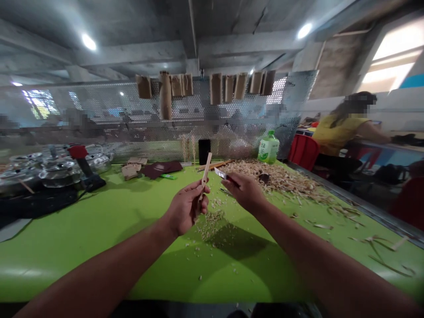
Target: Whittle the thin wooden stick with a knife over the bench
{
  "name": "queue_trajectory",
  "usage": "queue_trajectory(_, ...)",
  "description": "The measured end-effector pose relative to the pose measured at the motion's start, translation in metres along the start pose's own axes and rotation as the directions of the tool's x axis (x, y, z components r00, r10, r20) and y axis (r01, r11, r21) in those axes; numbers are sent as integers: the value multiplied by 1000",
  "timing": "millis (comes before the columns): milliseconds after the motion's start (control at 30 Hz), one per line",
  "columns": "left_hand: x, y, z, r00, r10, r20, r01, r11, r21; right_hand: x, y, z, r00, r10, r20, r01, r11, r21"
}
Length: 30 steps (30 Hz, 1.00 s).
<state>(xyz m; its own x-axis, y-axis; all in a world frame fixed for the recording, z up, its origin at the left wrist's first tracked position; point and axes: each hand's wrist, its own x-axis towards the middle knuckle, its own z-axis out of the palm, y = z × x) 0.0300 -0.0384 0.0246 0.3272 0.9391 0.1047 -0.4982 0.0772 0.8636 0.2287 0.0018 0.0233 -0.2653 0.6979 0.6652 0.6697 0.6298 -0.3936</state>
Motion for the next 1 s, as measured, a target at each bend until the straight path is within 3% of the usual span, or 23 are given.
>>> queue_trajectory(400, 1, -5, -1, 999, 32, -15, -29, 985, 171, -8, -19, 5, 988, -89, 127, 98, 993, -67)
queue_trajectory(633, -1, -3, 1, 987, 92, -135, -40, 937, 347, -9, -18, 3, 987, -87, 134, 102, 988, -116)
queue_trajectory(867, -5, 0, 3, 995, 38, -93, -12, 964, 264, -10, -21, 6, 991, -96, 88, 112, 974, -196)
queue_trajectory(933, -7, -2, 3, 997, 16, -71, 2, 968, 252, -4, -13, 0, 996, -85, 39, 91, 974, -208)
queue_trajectory(1000, -9, -6, 4, 999, -11, -50, 25, 963, 268, 6, 6, -14, 997, -3, -74, -11, 984, -177)
